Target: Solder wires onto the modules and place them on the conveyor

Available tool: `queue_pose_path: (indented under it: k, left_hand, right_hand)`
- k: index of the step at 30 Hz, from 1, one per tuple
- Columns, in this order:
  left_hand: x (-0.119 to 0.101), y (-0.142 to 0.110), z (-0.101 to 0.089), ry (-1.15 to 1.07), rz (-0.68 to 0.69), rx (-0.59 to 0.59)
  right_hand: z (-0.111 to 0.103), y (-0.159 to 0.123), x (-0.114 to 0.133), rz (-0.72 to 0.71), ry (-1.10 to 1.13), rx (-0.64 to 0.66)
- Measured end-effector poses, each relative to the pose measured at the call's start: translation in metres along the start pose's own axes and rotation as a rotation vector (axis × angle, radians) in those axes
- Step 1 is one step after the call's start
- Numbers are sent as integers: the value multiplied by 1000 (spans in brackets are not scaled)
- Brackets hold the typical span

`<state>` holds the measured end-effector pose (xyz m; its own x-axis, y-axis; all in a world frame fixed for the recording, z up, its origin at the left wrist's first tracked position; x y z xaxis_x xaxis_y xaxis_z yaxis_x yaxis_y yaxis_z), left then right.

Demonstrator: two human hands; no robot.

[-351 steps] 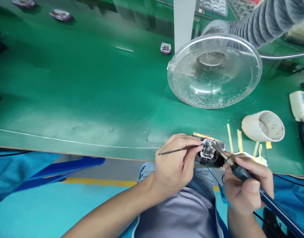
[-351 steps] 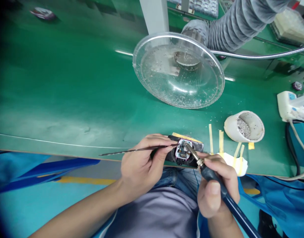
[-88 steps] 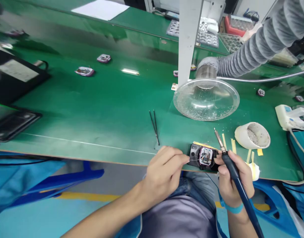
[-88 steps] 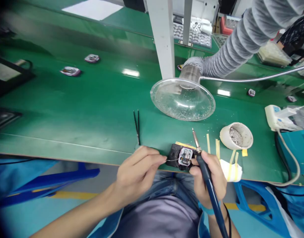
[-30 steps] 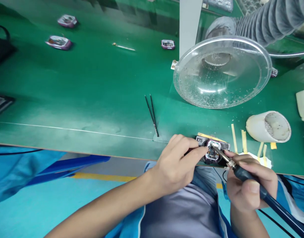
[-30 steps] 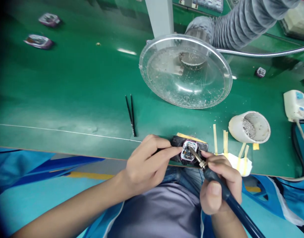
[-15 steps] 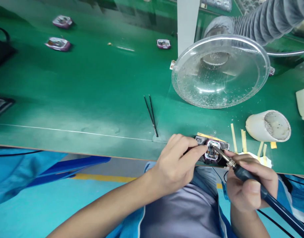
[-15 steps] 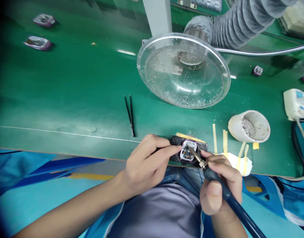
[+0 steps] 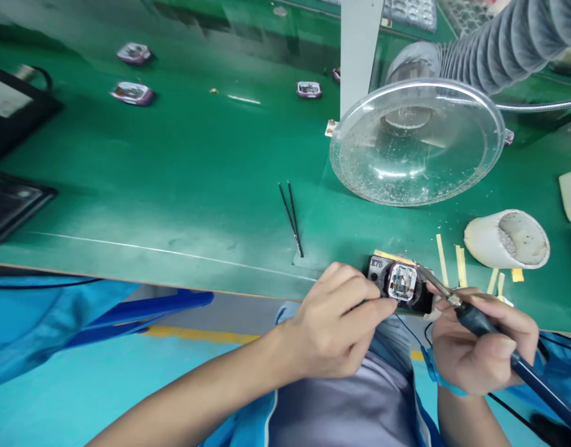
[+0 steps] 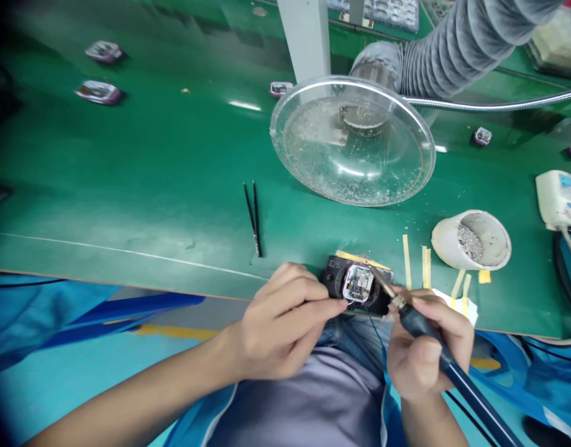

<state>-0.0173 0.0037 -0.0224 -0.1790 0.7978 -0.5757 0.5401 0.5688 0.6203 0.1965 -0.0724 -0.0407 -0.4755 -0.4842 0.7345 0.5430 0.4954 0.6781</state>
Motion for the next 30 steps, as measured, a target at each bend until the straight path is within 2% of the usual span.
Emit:
queue_pose_path:
  k: [3, 6, 11, 13, 15, 18, 20, 21, 23, 26, 30]
  left_hand:
    - [-2, -4, -8, -19, 18, 29]
    - [13, -4, -23, 120, -17, 8]
    - [80, -3, -69, 603, -243, -9]
    - [107, -6, -90, 702, -322, -9]
    - [124, -12, -106, 748, -368, -19]
    - [133, -23, -121, 751, -348, -32]
    - [131, -28, -124, 727, -311, -35]
    - [129, -29, -124, 712, -311, -26]
    - [123, -29, -123, 692, -372, 8]
    - [112, -24, -120, 687, -511, 51]
    - [104, -16, -117, 741, -535, 106]
  right_hand:
    - [-6, -2, -3, 32, -43, 5]
    - [-11, -4, -7, 23, -98, 12]
    - [-15, -5, -15, -27, -76, -58]
    - [-15, -5, -16, -13, -73, -31]
    - [-13, -5, -18, -12, -74, -5]
    - [-7, -6, -20, -35, -49, -55]
    - [-5, -7, -20, -80, -42, -105]
    - [-5, -6, -19, -94, -57, -86]
    - [-10, -3, -17, -114, -121, 57]
    - [-16, 4, -10, -175, -228, 383]
    - [-9, 12, -3, -350, -214, 580]
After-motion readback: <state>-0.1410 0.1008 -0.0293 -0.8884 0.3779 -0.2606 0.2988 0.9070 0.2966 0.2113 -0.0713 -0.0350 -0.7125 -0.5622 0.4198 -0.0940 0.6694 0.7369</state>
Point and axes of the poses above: each hand's wrist, its own y-axis towards the middle knuckle, its own z-axis out of the palm, x = y × z, the point moved 1 cm from there along y, towards the middle knuckle, and after that the axes turned 2 degrees about -z, right-handed, at the moved point
